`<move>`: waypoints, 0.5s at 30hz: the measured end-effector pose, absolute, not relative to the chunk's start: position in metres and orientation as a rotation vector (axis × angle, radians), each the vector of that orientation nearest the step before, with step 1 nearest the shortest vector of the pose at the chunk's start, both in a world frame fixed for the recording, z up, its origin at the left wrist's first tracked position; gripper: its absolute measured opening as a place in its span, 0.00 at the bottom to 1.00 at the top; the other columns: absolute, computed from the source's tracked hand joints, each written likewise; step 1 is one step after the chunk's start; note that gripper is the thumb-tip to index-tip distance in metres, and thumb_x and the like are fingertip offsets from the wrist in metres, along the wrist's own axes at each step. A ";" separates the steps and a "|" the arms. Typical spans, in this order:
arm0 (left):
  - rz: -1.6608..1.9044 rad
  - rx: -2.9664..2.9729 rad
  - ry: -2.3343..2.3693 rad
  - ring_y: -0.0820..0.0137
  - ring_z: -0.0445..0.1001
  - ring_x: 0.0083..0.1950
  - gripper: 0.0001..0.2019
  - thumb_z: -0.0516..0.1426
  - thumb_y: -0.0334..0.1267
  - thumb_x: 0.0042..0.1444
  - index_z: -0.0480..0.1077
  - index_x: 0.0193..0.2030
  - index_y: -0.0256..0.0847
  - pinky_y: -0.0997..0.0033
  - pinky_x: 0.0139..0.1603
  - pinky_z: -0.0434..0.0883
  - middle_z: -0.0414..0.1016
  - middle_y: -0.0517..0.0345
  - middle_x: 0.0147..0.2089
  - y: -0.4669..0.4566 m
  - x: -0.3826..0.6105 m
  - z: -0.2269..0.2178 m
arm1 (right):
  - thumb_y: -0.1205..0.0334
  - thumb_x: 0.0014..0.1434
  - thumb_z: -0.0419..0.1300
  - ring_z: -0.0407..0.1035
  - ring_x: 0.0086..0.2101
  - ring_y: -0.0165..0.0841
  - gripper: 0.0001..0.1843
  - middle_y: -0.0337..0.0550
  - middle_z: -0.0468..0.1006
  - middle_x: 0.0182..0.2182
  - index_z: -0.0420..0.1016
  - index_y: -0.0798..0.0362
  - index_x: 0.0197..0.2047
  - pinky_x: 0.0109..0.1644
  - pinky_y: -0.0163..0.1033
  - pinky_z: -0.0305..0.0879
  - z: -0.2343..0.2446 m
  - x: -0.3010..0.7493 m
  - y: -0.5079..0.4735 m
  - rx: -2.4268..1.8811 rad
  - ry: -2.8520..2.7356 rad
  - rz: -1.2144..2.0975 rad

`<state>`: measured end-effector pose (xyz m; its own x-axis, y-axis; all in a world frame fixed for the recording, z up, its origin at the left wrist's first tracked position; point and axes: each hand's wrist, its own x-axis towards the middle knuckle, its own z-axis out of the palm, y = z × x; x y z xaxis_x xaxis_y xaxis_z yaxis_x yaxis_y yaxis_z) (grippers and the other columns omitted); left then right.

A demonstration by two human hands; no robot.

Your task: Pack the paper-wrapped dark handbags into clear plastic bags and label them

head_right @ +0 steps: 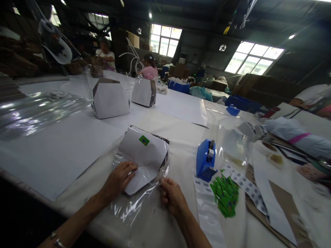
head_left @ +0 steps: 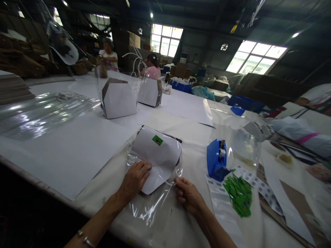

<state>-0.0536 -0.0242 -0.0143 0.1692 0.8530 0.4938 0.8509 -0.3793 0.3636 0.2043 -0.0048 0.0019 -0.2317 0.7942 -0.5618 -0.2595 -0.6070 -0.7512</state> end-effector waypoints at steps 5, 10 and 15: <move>1.005 2.432 1.726 0.63 0.73 0.47 0.07 0.54 0.33 0.64 0.69 0.47 0.44 0.60 0.48 0.73 0.75 0.56 0.46 -0.025 -0.054 -0.012 | 0.36 0.39 0.71 0.51 0.13 0.18 0.30 0.35 0.71 0.17 0.69 0.55 0.28 0.13 0.26 0.42 -0.003 0.224 -0.012 -1.487 -0.985 1.775; 1.003 2.473 1.743 0.62 0.73 0.46 0.07 0.54 0.32 0.64 0.69 0.47 0.43 0.58 0.46 0.73 0.76 0.55 0.46 -0.026 -0.050 -0.011 | 0.41 0.54 0.62 0.65 0.16 0.29 0.33 0.44 0.80 0.32 0.65 0.53 0.55 0.16 0.33 0.58 0.000 0.230 -0.029 -1.569 -1.268 1.397; 1.025 2.552 1.706 0.64 0.73 0.44 0.11 0.50 0.28 0.65 0.70 0.45 0.44 0.61 0.44 0.71 0.76 0.55 0.45 -0.032 -0.042 -0.010 | 0.60 0.64 0.54 0.77 0.39 0.40 0.21 0.47 0.80 0.47 0.68 0.42 0.60 0.46 0.48 0.75 -0.012 0.248 -0.039 -1.230 -1.995 0.779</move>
